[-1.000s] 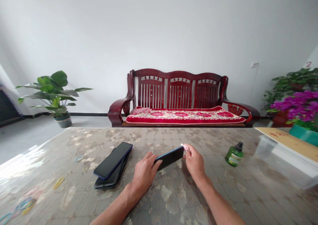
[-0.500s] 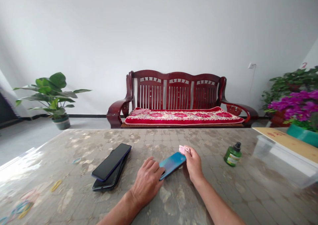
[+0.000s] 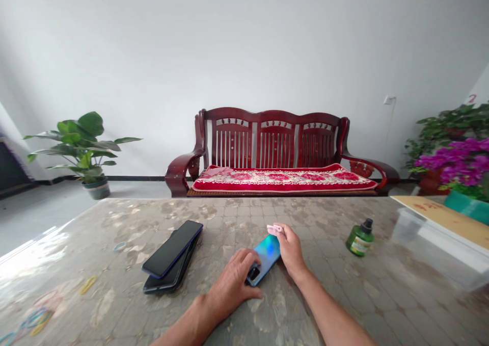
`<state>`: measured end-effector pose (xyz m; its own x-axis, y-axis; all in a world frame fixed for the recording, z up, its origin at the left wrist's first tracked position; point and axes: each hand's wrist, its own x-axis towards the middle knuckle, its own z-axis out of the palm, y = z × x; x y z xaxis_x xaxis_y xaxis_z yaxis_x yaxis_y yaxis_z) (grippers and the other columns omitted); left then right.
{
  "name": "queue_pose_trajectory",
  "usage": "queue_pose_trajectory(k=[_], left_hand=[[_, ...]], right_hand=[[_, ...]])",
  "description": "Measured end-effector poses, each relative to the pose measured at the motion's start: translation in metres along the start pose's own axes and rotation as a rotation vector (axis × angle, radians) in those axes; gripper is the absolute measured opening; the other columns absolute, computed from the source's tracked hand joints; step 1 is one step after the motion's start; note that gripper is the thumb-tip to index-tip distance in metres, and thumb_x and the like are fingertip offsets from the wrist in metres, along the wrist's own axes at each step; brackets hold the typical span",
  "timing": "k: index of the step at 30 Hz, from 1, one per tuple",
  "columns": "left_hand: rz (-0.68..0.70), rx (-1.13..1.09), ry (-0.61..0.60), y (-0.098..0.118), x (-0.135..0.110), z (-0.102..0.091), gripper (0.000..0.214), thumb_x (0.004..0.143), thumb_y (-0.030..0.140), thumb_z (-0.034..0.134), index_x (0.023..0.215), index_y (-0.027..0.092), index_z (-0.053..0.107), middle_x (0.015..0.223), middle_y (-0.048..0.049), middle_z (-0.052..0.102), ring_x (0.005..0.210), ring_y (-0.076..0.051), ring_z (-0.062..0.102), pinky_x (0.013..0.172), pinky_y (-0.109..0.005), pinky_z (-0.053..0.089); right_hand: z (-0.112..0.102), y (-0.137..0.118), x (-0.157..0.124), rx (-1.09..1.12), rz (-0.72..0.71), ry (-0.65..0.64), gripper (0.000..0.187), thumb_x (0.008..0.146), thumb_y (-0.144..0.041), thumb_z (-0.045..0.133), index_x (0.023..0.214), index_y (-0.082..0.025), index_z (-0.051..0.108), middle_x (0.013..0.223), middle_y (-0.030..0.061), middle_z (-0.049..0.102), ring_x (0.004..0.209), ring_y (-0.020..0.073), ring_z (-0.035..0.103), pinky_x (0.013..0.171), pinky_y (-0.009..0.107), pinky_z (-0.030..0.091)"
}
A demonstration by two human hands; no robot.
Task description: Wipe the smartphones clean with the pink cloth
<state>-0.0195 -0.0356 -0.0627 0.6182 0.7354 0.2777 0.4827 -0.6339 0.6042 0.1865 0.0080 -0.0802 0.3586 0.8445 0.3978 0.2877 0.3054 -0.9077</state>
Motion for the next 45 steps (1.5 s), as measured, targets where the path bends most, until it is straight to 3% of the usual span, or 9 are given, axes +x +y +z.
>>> queue_pose_trajectory(k=[7, 13, 19, 23, 26, 30, 35, 40, 45], left_hand=[[0.076, -0.021, -0.109, 0.005, -0.002, -0.008, 0.046, 0.080, 0.034, 0.077, 0.122, 0.028, 0.059, 0.134, -0.0081, 0.055, 0.123, -0.027, 0.050, 0.106, -0.041, 0.039], [0.156, -0.023, -0.135, 0.014, -0.007, -0.008, 0.037, 0.090, 0.034, 0.065, 0.127, 0.031, 0.059, 0.133, -0.0063, 0.058, 0.121, -0.025, 0.052, 0.104, -0.039, 0.042], [0.150, 0.053, -0.124, 0.021, -0.009, -0.007, 0.035, 0.092, 0.030, 0.065, 0.127, 0.030, 0.061, 0.132, -0.0048, 0.059, 0.121, -0.023, 0.052, 0.105, -0.034, 0.042], [0.142, 0.088, -0.118, 0.023, -0.009, -0.006, 0.031, 0.091, 0.030, 0.065, 0.122, 0.029, 0.063, 0.130, -0.0040, 0.060, 0.118, -0.023, 0.054, 0.103, -0.033, 0.043], [0.138, 0.124, -0.116, 0.026, -0.007, -0.004, 0.028, 0.091, 0.030, 0.066, 0.118, 0.027, 0.063, 0.126, -0.0032, 0.062, 0.116, -0.023, 0.054, 0.102, -0.032, 0.042], [0.128, 0.172, -0.140, 0.031, -0.005, -0.001, 0.022, 0.092, 0.030, 0.065, 0.113, 0.025, 0.063, 0.123, -0.0027, 0.062, 0.114, -0.022, 0.055, 0.100, -0.032, 0.044], [0.128, 0.217, -0.155, 0.033, -0.004, 0.001, 0.020, 0.091, 0.032, 0.065, 0.109, 0.024, 0.061, 0.118, -0.0018, 0.063, 0.112, -0.022, 0.055, 0.100, -0.032, 0.043], [0.142, 0.238, -0.150, 0.033, -0.005, 0.002, 0.019, 0.092, 0.032, 0.064, 0.108, 0.023, 0.060, 0.117, -0.0020, 0.063, 0.112, -0.022, 0.055, 0.102, -0.032, 0.043], [0.174, 0.273, -0.159, 0.037, -0.004, -0.001, 0.016, 0.093, 0.028, 0.062, 0.108, 0.022, 0.059, 0.114, -0.0028, 0.063, 0.112, -0.022, 0.055, 0.102, -0.031, 0.043]], right_hand=[[0.002, 0.004, 0.005, -0.007, -0.007, -0.062, 0.030, 0.082, -0.040, 0.051, 0.094, -0.019, 0.070, 0.092, 0.0074, 0.075, 0.086, 0.0240, 0.070, 0.077, 0.034, 0.055], [0.008, 0.007, 0.015, -0.013, -0.033, -0.118, 0.029, 0.079, -0.038, 0.052, 0.091, -0.019, 0.070, 0.091, 0.0068, 0.075, 0.086, 0.0236, 0.070, 0.079, 0.035, 0.054], [0.017, 0.004, 0.022, -0.044, -0.063, -0.168, 0.029, 0.080, -0.036, 0.051, 0.092, -0.019, 0.071, 0.091, 0.0070, 0.076, 0.087, 0.0237, 0.070, 0.078, 0.035, 0.054], [0.010, 0.001, 0.018, -0.110, -0.073, -0.188, 0.029, 0.082, -0.033, 0.049, 0.094, -0.020, 0.072, 0.093, 0.0065, 0.075, 0.088, 0.0235, 0.069, 0.081, 0.036, 0.052], [-0.003, -0.007, 0.010, -0.256, -0.148, -0.235, 0.026, 0.083, -0.024, 0.050, 0.094, -0.024, 0.073, 0.094, 0.0053, 0.075, 0.092, 0.0239, 0.065, 0.085, 0.037, 0.049], [-0.020, -0.027, -0.010, -0.616, -0.416, -0.470, 0.034, 0.087, -0.010, 0.045, 0.101, -0.023, 0.072, 0.104, 0.0050, 0.072, 0.100, 0.0219, 0.060, 0.091, 0.035, 0.046], [-0.029, -0.047, -0.034, -0.827, -0.485, -0.625, 0.034, 0.092, -0.008, 0.043, 0.111, -0.021, 0.068, 0.109, 0.0044, 0.070, 0.102, 0.0198, 0.060, 0.092, 0.032, 0.047], [-0.029, -0.040, -0.041, -0.941, -0.539, -0.627, 0.040, 0.090, -0.004, 0.045, 0.123, -0.018, 0.062, 0.122, 0.0069, 0.066, 0.108, 0.0212, 0.059, 0.095, 0.033, 0.046], [-0.013, -0.034, -0.024, -1.049, -0.513, -0.588, 0.033, 0.091, -0.005, 0.047, 0.115, -0.018, 0.065, 0.116, 0.0073, 0.068, 0.104, 0.0216, 0.059, 0.093, 0.033, 0.046]])
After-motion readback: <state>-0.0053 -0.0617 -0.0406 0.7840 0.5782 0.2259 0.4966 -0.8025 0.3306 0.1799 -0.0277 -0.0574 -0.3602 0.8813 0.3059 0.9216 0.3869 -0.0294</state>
